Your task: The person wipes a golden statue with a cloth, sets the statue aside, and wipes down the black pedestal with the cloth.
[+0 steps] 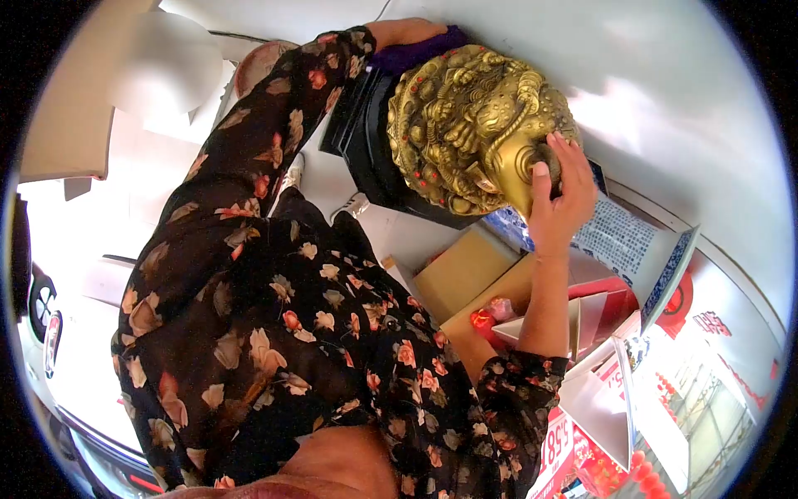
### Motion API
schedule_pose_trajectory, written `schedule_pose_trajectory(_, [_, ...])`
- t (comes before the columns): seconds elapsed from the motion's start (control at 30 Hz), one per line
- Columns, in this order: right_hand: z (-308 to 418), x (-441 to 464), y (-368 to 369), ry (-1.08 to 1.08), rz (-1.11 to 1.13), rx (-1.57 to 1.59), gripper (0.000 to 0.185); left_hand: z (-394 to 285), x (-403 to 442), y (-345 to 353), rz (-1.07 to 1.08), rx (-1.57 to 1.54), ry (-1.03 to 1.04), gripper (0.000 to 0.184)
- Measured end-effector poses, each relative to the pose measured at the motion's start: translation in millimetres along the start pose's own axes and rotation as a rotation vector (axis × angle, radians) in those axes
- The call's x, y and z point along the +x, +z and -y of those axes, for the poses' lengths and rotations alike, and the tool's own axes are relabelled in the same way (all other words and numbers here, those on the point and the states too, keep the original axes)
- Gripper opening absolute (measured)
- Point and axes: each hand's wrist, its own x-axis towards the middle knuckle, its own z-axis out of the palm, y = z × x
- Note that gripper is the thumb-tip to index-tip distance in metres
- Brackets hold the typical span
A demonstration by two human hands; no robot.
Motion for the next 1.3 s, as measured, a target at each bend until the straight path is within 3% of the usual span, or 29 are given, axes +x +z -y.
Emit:
schedule_pose_trajectory(0.07, [1.7, -1.6, 0.2, 0.007, 0.003, 0.007, 0.031, 86.1, 60.8, 48.5, -0.075, 0.052, 0.149, 0.057])
schedule_pose_trajectory(0.1, [2.8, -0.6, 0.1, 0.009, 0.003, -0.002, 0.031, 70.4, 42.2, 33.9, -0.058, 0.080, 0.109, 0.054])
schedule_pose_trajectory(0.2, [2.4, 1.5, -0.3, 0.014, -0.004, 0.005, 0.030, 54.2, -44.4, 7.2, -0.135, 0.046, 0.245, 0.051])
schedule_pose_trajectory(0.27, [3.0, 2.5, 1.4, 0.035, -0.008, 0.004, 0.029, 36.6, -105.7, 13.2, -0.231, 0.216, 0.108, 0.048])
schedule_pose_trajectory(0.33, [-0.9, 1.7, 2.9, 0.049, -0.014, -0.013, 0.029, -28.7, -182.1, 9.8, -0.434, 0.008, 0.021, 0.045])
schedule_pose_trajectory(0.47, [-1.5, 3.9, 6.6, 0.080, -0.030, -0.007, 0.028, -55.4, -267.1, 42.1, -0.334, -0.088, -0.165, 0.036])
schedule_pose_trajectory(0.6, [-8.3, 6.9, 11.3, 0.119, -0.037, 0.049, 0.027, -85.8, -311.6, 86.7, -0.574, 0.144, 0.039, 0.028])
schedule_pose_trajectory(0.67, [-11.8, 6.7, 11.0, 0.138, -0.033, 0.066, 0.028, -98.4, -318.7, 96.0, -0.472, 0.440, 0.119, 0.023])
schedule_pose_trajectory(0.87, [-16.8, 12.9, 12.1, 0.155, -0.018, -0.004, 0.029, -112.7, -310.7, 131.2, -0.446, 0.518, 0.099, 0.019])
schedule_pose_trajectory(1.0, [-11.0, 16.1, 12.8, 0.235, 0.017, -0.010, 0.030, -119.4, -315.2, 164.4, -0.376, 0.482, 0.213, 0.021])
schedule_pose_trajectory(1.07, [-18.9, 15.9, 16.1, 0.188, -0.007, -0.018, 0.031, -123.6, -319.4, 178.4, -0.286, 0.245, 0.285, 0.019])
schedule_pose_trajectory(1.13, [-25.1, 21.3, 17.2, 0.177, -0.017, -0.031, 0.032, -119.8, -299.9, 189.8, -0.155, 0.228, 0.439, 0.020])
schedule_pose_trajectory(1.23, [-28.4, 22.8, 20.5, 0.162, -0.048, -0.039, 0.035, -124.0, -277.0, 185.8, 0.028, 0.193, 0.376, 0.025])
schedule_pose_trajectory(1.3, [-29.0, 22.6, 21.1, 0.149, -0.058, -0.045, 0.036, -124.7, -280.3, 172.6, -0.078, 0.059, 0.276, 0.029])
